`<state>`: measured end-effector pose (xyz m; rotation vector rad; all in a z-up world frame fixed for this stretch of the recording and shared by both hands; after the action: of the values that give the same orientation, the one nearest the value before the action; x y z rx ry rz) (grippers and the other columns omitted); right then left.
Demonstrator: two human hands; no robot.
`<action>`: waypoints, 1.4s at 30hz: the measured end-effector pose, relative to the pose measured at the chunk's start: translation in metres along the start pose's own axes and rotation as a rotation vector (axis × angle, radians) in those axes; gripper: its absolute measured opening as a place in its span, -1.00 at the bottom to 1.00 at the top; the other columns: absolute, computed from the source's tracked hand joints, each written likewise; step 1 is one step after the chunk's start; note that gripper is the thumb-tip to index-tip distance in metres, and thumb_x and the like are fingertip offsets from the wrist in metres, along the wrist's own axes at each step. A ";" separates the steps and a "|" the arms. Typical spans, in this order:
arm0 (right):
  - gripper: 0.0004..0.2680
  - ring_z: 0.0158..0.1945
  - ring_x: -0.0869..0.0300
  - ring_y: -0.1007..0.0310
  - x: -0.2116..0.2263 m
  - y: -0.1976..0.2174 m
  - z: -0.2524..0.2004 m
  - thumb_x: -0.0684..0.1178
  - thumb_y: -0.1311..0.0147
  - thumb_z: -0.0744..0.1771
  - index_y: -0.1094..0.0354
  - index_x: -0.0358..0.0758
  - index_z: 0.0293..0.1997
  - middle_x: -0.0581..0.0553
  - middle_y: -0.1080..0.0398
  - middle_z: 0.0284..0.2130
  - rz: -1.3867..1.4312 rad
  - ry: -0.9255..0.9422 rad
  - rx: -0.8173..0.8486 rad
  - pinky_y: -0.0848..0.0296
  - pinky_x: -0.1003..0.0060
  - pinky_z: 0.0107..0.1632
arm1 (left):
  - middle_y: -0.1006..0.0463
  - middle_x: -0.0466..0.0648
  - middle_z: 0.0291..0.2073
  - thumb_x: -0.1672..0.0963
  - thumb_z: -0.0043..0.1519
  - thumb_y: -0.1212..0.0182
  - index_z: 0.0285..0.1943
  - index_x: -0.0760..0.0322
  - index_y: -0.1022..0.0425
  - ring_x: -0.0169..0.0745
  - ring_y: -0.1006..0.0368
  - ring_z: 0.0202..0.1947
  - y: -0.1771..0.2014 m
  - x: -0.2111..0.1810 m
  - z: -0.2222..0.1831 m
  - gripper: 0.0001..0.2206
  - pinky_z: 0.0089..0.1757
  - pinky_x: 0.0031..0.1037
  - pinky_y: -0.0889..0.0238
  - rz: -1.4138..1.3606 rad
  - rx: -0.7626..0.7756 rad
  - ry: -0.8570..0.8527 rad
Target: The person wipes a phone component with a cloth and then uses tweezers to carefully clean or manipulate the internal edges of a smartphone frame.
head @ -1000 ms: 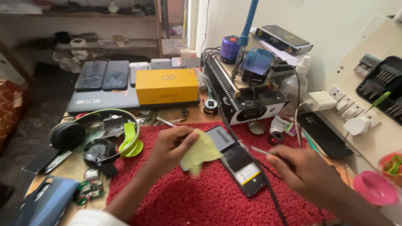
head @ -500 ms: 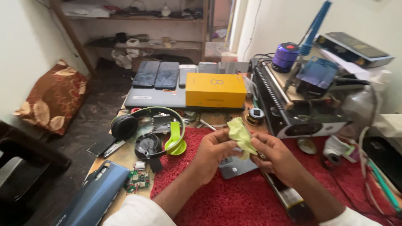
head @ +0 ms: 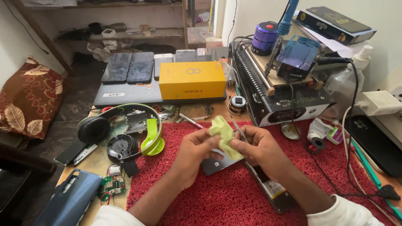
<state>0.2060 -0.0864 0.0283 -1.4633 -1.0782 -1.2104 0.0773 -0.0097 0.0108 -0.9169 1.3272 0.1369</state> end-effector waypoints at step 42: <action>-0.82 -0.57 0.41 -0.16 0.026 0.018 -0.011 -0.01 0.04 0.39 -0.44 -0.27 -0.06 0.09 -0.28 -0.62 -0.409 0.181 -0.225 -0.15 0.47 -0.54 | -0.62 0.13 -0.03 0.31 0.24 -0.04 0.15 0.55 -0.49 -0.16 -0.59 -0.06 0.018 -0.003 0.003 -0.70 0.01 -0.33 -0.49 -0.302 0.016 -0.094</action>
<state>0.2250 -0.0992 0.0526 -1.3005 -1.1793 -1.7662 0.0686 0.0046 0.0043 -1.0726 1.0881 -0.0632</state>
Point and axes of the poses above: each hand's wrist, its own z-axis towards the middle knuckle, its own y-axis out of the back of the hand, x = y × z, the point moved 10 cm from there along z, towards the middle knuckle
